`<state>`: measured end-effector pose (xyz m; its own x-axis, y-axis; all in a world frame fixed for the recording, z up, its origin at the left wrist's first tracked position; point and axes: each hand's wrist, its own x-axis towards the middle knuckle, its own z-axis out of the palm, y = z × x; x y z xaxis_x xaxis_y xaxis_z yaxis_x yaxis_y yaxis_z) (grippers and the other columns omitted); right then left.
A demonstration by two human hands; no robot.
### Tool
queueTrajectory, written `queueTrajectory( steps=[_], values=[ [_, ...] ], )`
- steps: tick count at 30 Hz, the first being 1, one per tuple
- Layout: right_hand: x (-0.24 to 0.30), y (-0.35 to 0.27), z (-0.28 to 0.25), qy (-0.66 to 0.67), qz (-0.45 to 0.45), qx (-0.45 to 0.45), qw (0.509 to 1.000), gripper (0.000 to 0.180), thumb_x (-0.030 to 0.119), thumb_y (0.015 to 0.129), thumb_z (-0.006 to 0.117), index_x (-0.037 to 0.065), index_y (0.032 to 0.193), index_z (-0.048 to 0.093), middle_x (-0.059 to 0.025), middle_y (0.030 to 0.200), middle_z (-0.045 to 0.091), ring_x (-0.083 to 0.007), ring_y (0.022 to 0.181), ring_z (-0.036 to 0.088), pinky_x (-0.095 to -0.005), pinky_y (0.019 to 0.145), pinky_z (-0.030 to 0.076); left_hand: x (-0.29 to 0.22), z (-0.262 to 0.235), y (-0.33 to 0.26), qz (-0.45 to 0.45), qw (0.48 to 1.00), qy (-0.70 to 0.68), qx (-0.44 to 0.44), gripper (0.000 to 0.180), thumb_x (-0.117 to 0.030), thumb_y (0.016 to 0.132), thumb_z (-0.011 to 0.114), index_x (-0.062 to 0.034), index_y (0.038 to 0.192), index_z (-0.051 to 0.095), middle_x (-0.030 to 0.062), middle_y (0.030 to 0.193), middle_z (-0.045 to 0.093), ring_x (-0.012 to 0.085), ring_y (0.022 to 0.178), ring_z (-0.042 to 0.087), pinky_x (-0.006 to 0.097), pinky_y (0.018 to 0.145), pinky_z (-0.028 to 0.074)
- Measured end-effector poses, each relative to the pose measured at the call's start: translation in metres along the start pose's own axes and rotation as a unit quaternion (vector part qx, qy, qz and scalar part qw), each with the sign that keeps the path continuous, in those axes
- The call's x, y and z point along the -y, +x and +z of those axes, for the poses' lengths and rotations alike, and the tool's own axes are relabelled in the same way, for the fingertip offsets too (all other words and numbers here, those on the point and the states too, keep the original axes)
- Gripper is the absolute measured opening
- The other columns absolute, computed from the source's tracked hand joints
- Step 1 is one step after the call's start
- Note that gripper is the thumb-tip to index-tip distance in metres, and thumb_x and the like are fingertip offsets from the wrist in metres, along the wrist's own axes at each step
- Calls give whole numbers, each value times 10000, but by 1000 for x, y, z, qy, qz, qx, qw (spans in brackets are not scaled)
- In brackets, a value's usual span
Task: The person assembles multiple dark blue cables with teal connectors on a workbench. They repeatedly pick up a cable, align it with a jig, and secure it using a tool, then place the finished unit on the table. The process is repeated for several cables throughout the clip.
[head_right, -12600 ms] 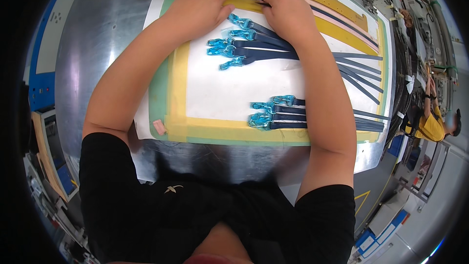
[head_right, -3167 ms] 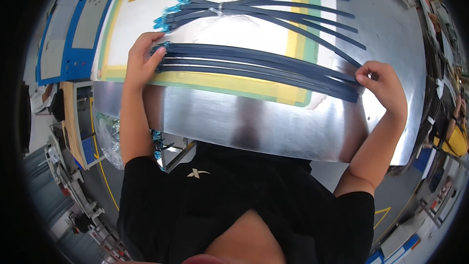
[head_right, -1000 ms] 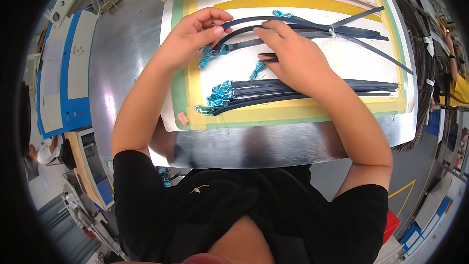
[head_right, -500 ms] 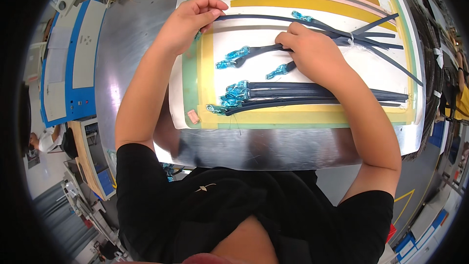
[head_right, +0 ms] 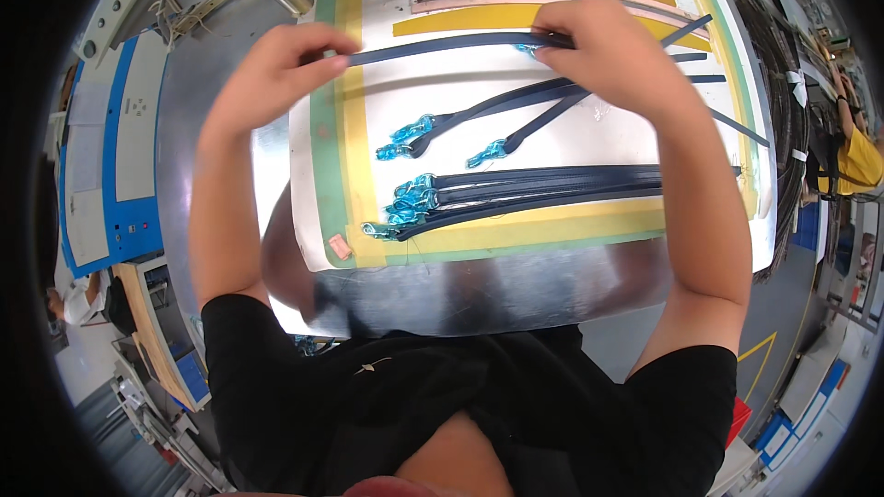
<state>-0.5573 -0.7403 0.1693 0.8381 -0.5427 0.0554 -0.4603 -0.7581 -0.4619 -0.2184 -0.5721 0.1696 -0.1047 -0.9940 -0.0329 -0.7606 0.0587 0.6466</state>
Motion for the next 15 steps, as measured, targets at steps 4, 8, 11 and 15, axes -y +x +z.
queueTrajectory(
  steps=[4, 8, 11, 15],
  values=[
    [1, -6, -30, 132, 12, 32, 991, 191, 96, 913, 772, -35, 1037, 710, -66, 817, 664, -139, 740, 573, -289, 680, 471, 50, -49, -53, -52, 998, 31, -13, 227, -197, 992, 700, 3, 890, 666, 15, 734, 557, 104, 694, 484, 307, 630, 415],
    [-23, -7, -47, 146, -16, -21, 989, 196, 94, 919, 790, -26, 1061, 728, -20, 840, 660, -84, 739, 539, -243, 664, 443, 69, -67, -78, -137, 985, -98, -30, 294, -225, 1057, 628, -35, 834, 600, -23, 740, 546, 80, 718, 466, 272, 669, 404],
    [-52, -7, -66, 6, 30, -54, 998, 221, 121, 897, 798, -32, 1049, 747, -83, 876, 698, -161, 764, 592, -306, 729, 485, 62, -48, -45, -85, 994, -72, 2, 300, -242, 1060, 624, -28, 850, 611, -23, 739, 541, 80, 725, 483, 274, 673, 420],
    [-90, 8, -70, -354, 159, -95, 917, 377, 189, 866, 817, 30, 1201, 750, -159, 1104, 765, -359, 986, 726, -421, 905, 563, 50, 16, 13, -21, 999, -36, -32, 328, -311, 1053, 648, 6, 995, 710, 36, 756, 606, 133, 732, 544, 332, 692, 470]
  ],
)
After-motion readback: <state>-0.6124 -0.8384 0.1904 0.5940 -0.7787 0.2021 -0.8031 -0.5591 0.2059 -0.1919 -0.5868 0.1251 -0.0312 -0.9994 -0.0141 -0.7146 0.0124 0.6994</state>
